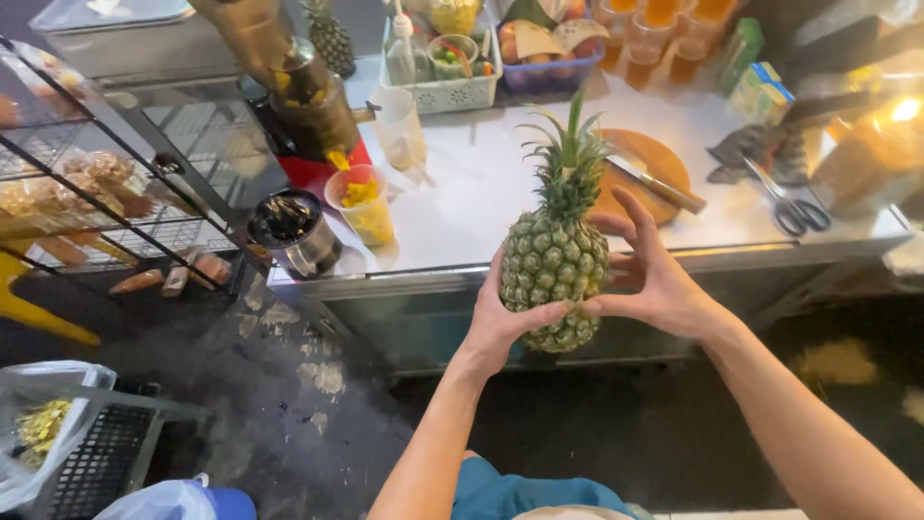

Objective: Untying a bag of pineapples and cutting off the tops using a knife.

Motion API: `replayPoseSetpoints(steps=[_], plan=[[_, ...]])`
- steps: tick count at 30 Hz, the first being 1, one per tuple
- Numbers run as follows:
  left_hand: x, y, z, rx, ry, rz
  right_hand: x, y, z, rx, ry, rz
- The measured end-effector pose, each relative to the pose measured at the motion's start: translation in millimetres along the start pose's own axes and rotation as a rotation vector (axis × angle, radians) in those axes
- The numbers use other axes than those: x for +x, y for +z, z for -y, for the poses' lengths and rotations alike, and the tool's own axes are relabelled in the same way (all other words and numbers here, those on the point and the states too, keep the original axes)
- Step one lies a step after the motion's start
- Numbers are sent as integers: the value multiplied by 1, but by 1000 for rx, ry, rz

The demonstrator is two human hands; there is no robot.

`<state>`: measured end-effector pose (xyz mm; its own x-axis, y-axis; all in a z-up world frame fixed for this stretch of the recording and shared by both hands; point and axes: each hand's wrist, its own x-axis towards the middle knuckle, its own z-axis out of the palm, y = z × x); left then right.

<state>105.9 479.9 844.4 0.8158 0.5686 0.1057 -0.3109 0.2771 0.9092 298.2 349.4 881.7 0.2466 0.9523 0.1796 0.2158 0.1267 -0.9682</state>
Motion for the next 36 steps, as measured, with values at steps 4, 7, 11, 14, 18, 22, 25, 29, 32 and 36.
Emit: replayPoseSetpoints(steps=[4,7,11,14,18,22,25,29,32,36], plan=[[37,-48,-8,62,160,36,68,-14,-22,39,129,164],[64,-82,-31,62,188,162,123,-12,-29,-61,20,302],[110,-126,-67,15,91,148,189,9,-3,-149,-119,332],[150,-154,-93,178,184,111,233,19,4,44,-21,269],[206,-175,-118,253,91,9,289,4,-30,161,122,41],[273,-199,-111,267,221,-34,346,-13,-52,312,75,-56],[310,-208,-110,187,161,-228,385,-18,-43,415,33,-42],[291,-195,-139,397,463,-493,450,-32,-39,418,-2,-34],[263,-191,-144,478,498,-642,508,-9,-18,328,-132,-28],[228,-199,-151,743,629,-787,599,46,-19,15,-343,-71]])
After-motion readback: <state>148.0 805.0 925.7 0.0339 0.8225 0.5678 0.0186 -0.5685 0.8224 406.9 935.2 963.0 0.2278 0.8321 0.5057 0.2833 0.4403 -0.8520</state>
